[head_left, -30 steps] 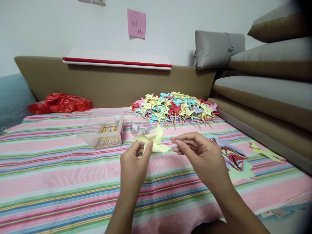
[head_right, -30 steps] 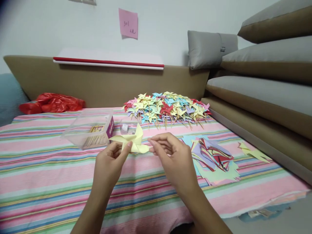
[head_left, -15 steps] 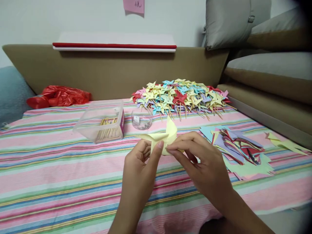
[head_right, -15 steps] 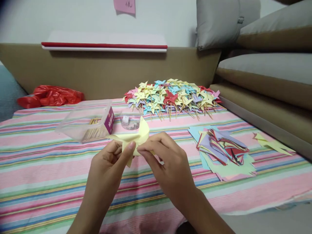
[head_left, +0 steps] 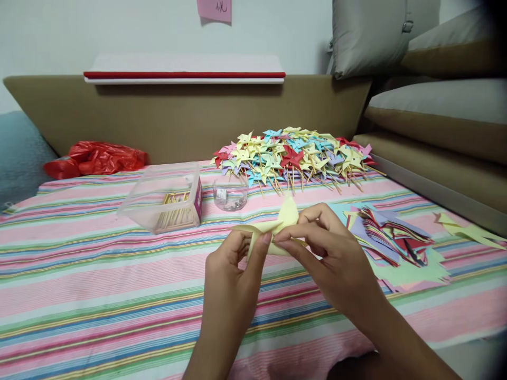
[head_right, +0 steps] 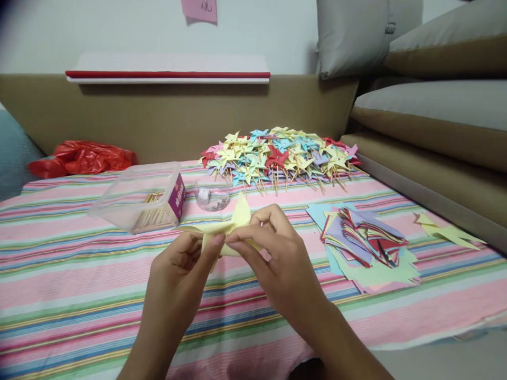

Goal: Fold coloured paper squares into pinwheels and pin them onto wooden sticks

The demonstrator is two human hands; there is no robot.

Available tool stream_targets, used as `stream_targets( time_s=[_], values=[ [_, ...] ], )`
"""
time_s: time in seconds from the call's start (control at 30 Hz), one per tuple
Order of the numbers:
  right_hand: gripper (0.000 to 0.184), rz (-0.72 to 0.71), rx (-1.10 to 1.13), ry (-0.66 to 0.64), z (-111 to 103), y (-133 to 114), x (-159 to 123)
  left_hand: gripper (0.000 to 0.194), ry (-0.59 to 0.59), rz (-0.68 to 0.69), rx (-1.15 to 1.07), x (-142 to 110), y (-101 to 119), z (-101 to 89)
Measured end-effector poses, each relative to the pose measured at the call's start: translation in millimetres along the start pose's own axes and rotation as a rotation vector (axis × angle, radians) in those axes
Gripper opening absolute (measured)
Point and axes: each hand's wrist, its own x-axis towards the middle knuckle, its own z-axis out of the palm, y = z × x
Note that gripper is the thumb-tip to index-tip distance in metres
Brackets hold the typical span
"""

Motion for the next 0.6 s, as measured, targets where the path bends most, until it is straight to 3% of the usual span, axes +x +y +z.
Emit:
stream_targets(
  time_s=[0.23,0.6],
  values=[
    [0.011,0.074,0.051,-0.089,-2.4,3.7,0.3,0.018,-0.015,0.045,0.035,0.4,2.7,0.8],
    [0.009,0.138,0.073,-0.067,-0.3,0.2,0.6,0.015,0.012,0.096,0.065,-0.4,2.1,1.2]
  ],
)
